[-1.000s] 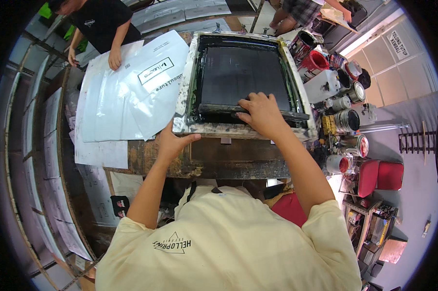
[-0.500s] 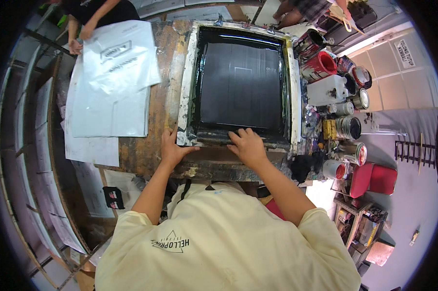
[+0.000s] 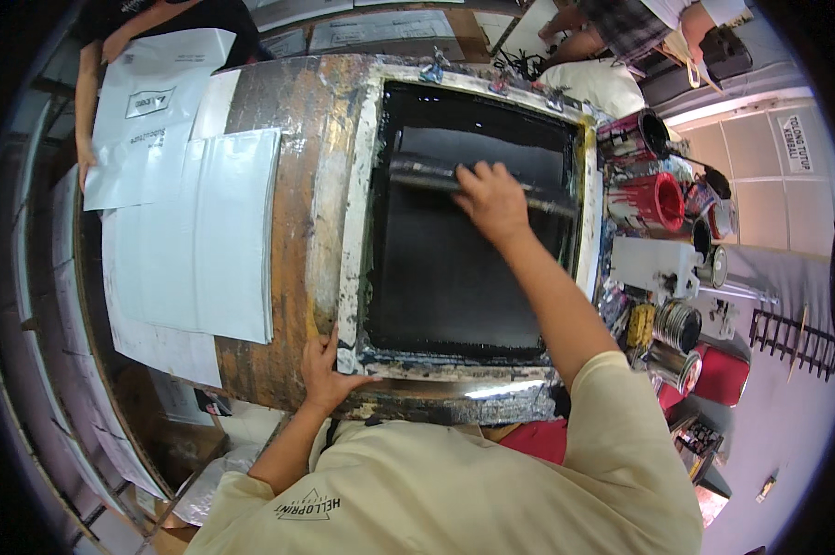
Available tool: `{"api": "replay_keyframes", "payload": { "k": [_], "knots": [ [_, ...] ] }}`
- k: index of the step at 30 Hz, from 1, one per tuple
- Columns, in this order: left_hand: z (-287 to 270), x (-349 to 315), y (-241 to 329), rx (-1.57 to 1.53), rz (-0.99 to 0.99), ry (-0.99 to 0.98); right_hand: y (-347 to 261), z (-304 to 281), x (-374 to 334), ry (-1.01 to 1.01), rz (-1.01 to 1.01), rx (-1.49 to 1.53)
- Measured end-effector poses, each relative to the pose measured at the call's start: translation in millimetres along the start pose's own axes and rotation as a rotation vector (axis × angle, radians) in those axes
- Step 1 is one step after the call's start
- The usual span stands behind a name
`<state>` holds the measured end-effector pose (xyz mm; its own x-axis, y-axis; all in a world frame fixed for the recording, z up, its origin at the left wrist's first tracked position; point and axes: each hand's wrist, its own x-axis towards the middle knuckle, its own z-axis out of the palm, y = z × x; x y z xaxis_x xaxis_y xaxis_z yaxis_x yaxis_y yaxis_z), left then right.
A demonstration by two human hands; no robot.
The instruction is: The person performs manual screen printing on white plastic mailers by positioning each sheet under a mesh frame, pulling a squeegee across the screen to apply black ink, and then lifting the frame to reveal the print.
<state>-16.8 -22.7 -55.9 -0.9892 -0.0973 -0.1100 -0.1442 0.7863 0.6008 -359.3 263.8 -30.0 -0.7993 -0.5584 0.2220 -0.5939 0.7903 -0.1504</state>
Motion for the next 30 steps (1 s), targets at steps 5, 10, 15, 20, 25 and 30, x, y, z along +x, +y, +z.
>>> {"api": "replay_keyframes", "payload": {
  "k": [5, 10, 15, 20, 25, 30],
  "knots": [
    [-14, 5, 13, -0.095, 0.055, 0.04, 56, -14, 81, -0.164, -0.02, -0.002],
    [-29, -1, 31, -0.392, -0.067, -0.063, 83, -31, 110, -0.191, -0.062, 0.063],
    [-36, -3, 32, -0.449, -0.116, -0.118, 48, -28, 61, -0.134, -0.01, -0.063],
    [-46, -6, 49, -0.529, -0.13, -0.011, -31, -49, -47, -0.109, 0.016, 0.003],
    [-48, -6, 47, -0.597, -0.135, -0.022, -133, -120, -166, -0.209, 0.024, 0.061],
    [-86, -1, 100, -0.57, -0.048, 0.152, -153, -194, -173, -0.171, 0.023, 0.035]
  ]
}}
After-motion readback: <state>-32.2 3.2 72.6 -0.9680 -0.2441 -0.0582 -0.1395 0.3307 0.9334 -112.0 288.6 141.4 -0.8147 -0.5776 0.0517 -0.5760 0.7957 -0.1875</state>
